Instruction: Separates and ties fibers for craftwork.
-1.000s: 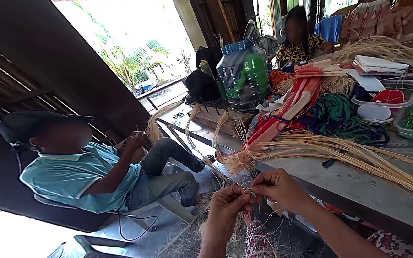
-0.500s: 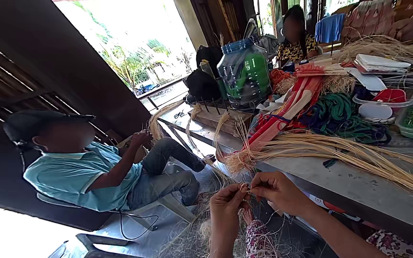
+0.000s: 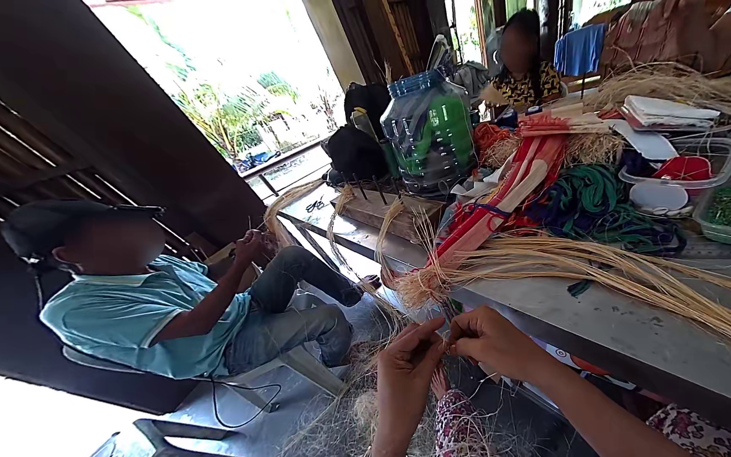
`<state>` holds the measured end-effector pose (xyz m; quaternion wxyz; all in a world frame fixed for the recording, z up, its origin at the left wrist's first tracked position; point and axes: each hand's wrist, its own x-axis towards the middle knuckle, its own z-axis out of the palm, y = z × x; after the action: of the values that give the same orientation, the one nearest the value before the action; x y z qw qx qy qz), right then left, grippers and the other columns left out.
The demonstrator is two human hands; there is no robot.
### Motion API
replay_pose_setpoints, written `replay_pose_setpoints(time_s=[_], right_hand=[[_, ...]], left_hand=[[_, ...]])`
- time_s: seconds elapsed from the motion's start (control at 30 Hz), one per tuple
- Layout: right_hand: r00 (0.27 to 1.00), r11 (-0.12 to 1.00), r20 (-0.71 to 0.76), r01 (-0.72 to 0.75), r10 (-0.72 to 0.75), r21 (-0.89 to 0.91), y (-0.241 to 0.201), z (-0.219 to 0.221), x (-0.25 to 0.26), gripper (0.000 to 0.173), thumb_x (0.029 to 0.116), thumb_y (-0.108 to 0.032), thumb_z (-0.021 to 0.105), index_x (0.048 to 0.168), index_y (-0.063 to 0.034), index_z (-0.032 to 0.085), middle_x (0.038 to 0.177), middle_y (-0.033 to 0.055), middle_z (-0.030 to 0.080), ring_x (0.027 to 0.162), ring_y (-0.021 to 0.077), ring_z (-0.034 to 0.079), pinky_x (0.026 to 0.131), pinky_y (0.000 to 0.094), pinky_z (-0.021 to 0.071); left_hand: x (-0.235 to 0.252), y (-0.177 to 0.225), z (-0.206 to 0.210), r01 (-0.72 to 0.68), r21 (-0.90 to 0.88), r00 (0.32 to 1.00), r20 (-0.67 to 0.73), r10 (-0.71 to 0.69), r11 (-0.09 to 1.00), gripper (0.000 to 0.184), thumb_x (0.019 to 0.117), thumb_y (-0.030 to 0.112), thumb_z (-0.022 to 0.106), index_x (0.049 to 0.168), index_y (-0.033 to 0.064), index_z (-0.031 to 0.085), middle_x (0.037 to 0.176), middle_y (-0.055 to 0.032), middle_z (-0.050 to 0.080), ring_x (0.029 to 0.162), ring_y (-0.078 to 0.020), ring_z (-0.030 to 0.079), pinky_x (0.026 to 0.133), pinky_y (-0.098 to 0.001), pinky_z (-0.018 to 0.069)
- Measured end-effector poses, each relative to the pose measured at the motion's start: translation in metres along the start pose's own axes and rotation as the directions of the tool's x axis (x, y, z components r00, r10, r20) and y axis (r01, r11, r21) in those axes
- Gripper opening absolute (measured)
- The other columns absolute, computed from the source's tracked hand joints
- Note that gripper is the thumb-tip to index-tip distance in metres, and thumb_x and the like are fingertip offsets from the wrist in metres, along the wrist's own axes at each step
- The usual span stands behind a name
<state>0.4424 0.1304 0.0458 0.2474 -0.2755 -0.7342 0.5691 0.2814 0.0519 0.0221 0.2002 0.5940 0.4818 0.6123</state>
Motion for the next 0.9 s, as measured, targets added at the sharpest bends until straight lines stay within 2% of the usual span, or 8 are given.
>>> replay_pose_setpoints(time_s=[0.13, 0.23, 0.3, 0.37, 0.47, 0.57, 0.73, 0.9], right_hand=[[0.998, 0.998, 0.029, -0.058, 0.059, -0.011, -0.002, -0.001, -0.001, 0.012, 0.0966, -0.006, 0.061, 0.086, -0.0023, 0.065, 0.067, -0.0041, 0.053, 0.055, -0.0001, 0.045, 0.054, 0.0179, 0.0373], [0.993, 0.995, 0.050, -0.103, 0.103, -0.010, -0.002, -0.001, 0.000, 0.009, 0.0954, -0.005, 0.063, 0.092, 0.0000, 0.068, 0.069, -0.0031, 0.056, 0.055, 0.0006, 0.045, 0.054, 0.0191, 0.0381], [0.991, 0.993, 0.065, -0.120, 0.121, -0.016, -0.001, 0.000, 0.001, 0.008, 0.0950, -0.005, 0.064, 0.094, 0.0008, 0.069, 0.070, -0.0026, 0.056, 0.056, 0.0010, 0.046, 0.055, 0.0197, 0.0386], [0.988, 0.991, 0.075, -0.132, 0.134, -0.036, -0.002, 0.000, 0.001, 0.009, 0.0960, -0.007, 0.064, 0.091, -0.0004, 0.066, 0.070, -0.0026, 0.055, 0.057, 0.0012, 0.045, 0.055, 0.0198, 0.0379], [0.988, 0.990, 0.066, -0.138, 0.140, -0.039, -0.003, -0.001, 0.001, 0.010, 0.0968, -0.007, 0.062, 0.090, -0.0003, 0.066, 0.070, -0.0024, 0.055, 0.056, 0.0010, 0.045, 0.054, 0.0193, 0.0381], [0.991, 0.990, 0.030, -0.131, 0.132, -0.048, -0.004, -0.002, 0.000, 0.009, 0.0965, -0.007, 0.063, 0.098, 0.0006, 0.068, 0.072, -0.0008, 0.057, 0.058, 0.0019, 0.047, 0.056, 0.0196, 0.0403], [0.996, 1.000, -0.082, -0.023, 0.022, -0.015, -0.002, 0.000, -0.001, 0.017, 0.0929, -0.012, 0.071, 0.106, -0.0021, 0.068, 0.064, -0.0048, 0.048, 0.051, 0.0011, 0.042, 0.051, 0.0175, 0.0373], [0.977, 0.996, -0.199, 0.079, -0.083, -0.028, 0.002, 0.007, -0.001, 0.009, 0.0939, -0.008, 0.067, 0.099, -0.0019, 0.071, 0.062, -0.0051, 0.049, 0.050, -0.0012, 0.041, 0.049, 0.0152, 0.0362]], left_hand=[[0.002, 0.003, -0.005, 0.003, 0.034, 0.995, 0.096, -0.006, 0.999, 0.028, 0.0841, -0.008, 0.065, 0.110, -0.0030, 0.074, 0.086, 0.0014, 0.066, 0.069, -0.0009, 0.065, 0.065, -0.0150, 0.0582], [0.004, 0.003, -0.011, -0.021, 0.078, 0.982, 0.190, 0.006, 0.997, 0.027, 0.0846, -0.005, 0.065, 0.109, -0.0011, 0.076, 0.085, 0.0014, 0.065, 0.069, 0.0008, 0.064, 0.065, -0.0134, 0.0571], [0.006, 0.002, -0.014, -0.023, 0.092, 0.972, 0.236, 0.001, 0.995, 0.024, 0.0858, -0.004, 0.065, 0.106, 0.0006, 0.077, 0.086, 0.0017, 0.064, 0.070, 0.0018, 0.063, 0.066, -0.0126, 0.0563], [0.006, 0.002, -0.015, -0.022, 0.083, 0.969, 0.248, 0.001, 0.996, 0.017, 0.0869, -0.002, 0.067, 0.100, 0.0010, 0.077, 0.087, 0.0015, 0.065, 0.071, 0.0019, 0.064, 0.066, -0.0125, 0.0566], [0.006, 0.001, -0.014, 0.013, 0.043, 0.976, 0.214, -0.021, 0.999, 0.010, 0.0872, 0.000, 0.070, 0.095, 0.0010, 0.076, 0.086, 0.0013, 0.067, 0.069, 0.0000, 0.066, 0.064, -0.0149, 0.0583], [0.005, -0.001, -0.012, 0.049, 0.025, 0.987, 0.152, -0.052, 0.998, 0.008, 0.0866, 0.000, 0.070, 0.093, 0.0016, 0.075, 0.084, 0.0017, 0.069, 0.067, -0.0013, 0.066, 0.063, -0.0169, 0.0594], [0.005, -0.001, -0.010, 0.127, 0.031, 0.990, 0.057, -0.129, 0.991, 0.011, 0.0855, -0.005, 0.069, 0.091, 0.0016, 0.075, 0.081, 0.0012, 0.070, 0.063, -0.0021, 0.066, 0.061, -0.0175, 0.0595], [0.003, 0.001, -0.007, 0.138, 0.065, 0.990, 0.033, -0.140, 0.988, 0.010, 0.0838, -0.005, 0.070, 0.089, 0.0020, 0.076, 0.078, 0.0018, 0.069, 0.061, -0.0012, 0.065, 0.059, -0.0161, 0.0581]])
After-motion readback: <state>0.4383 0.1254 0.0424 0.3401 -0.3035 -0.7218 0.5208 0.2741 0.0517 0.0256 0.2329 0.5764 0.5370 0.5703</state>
